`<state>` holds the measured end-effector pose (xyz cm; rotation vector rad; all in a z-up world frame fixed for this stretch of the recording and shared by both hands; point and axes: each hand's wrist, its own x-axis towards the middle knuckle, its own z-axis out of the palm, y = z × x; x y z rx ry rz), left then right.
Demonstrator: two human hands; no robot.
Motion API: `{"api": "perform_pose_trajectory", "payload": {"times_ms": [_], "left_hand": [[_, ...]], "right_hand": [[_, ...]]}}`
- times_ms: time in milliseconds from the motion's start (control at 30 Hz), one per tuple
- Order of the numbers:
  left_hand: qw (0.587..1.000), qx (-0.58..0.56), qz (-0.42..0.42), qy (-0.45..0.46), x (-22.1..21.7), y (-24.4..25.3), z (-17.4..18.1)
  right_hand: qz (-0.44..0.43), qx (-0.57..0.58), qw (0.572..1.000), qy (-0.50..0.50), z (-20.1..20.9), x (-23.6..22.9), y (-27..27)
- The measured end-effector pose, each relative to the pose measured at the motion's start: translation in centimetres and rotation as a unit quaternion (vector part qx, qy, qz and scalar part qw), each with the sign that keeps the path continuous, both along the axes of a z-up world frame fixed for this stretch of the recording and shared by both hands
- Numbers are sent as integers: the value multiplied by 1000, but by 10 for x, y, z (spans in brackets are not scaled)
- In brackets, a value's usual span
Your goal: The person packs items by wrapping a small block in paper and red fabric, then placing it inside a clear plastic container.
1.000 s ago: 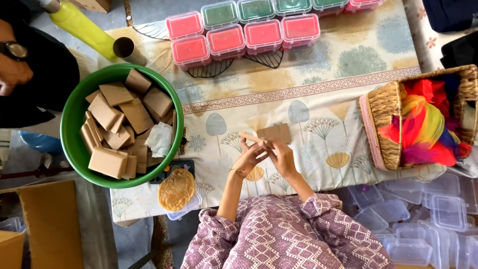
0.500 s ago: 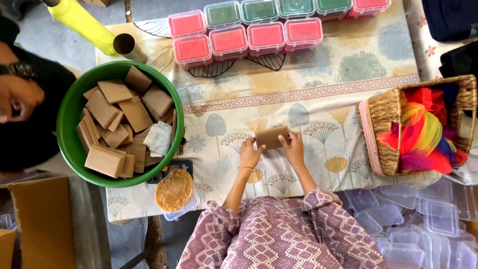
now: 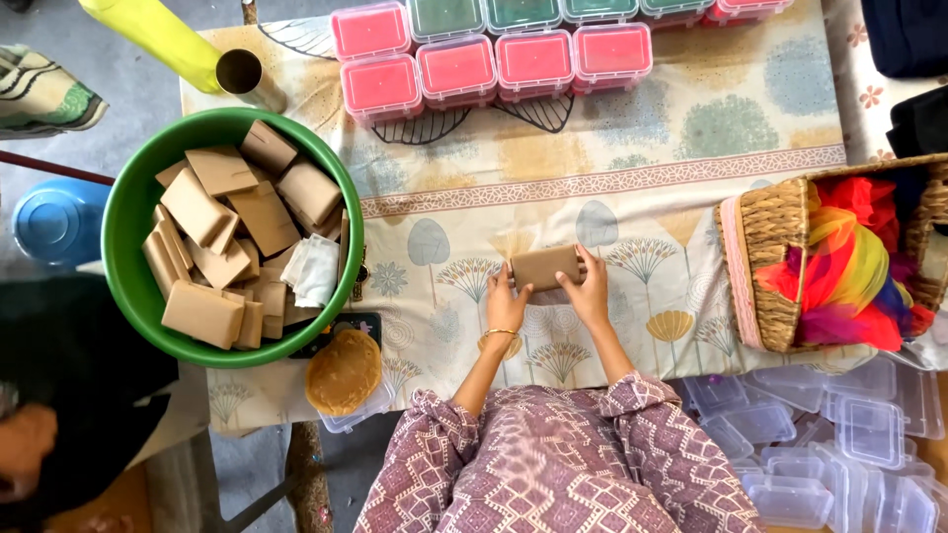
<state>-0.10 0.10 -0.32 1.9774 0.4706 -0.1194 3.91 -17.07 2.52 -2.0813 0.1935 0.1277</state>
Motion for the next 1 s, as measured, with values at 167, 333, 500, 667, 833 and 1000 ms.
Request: {"api": "perform_pose_trajectory", "payload": {"times_ms": [167, 333, 500, 667, 833, 1000], "left_hand": [[998, 5, 40, -53, 11, 9, 63], [993, 11, 56, -103, 12, 15, 96], [971, 149, -50, -181, -6, 15, 70], [986, 85, -25, -138, -6, 17, 58], [983, 103, -16, -149, -2, 15, 63], [975, 179, -42, -127, -8, 9, 7]], "right_hand": [[38, 45, 997, -45, 38, 7, 12], [48, 78, 991, -94, 44, 5, 30], [104, -40, 987, -119, 12, -13, 31], [97, 5, 992, -78, 26, -12, 30], [67, 152, 983, -79, 28, -9, 34], [71, 69, 994, -55, 8, -8, 36]]}}
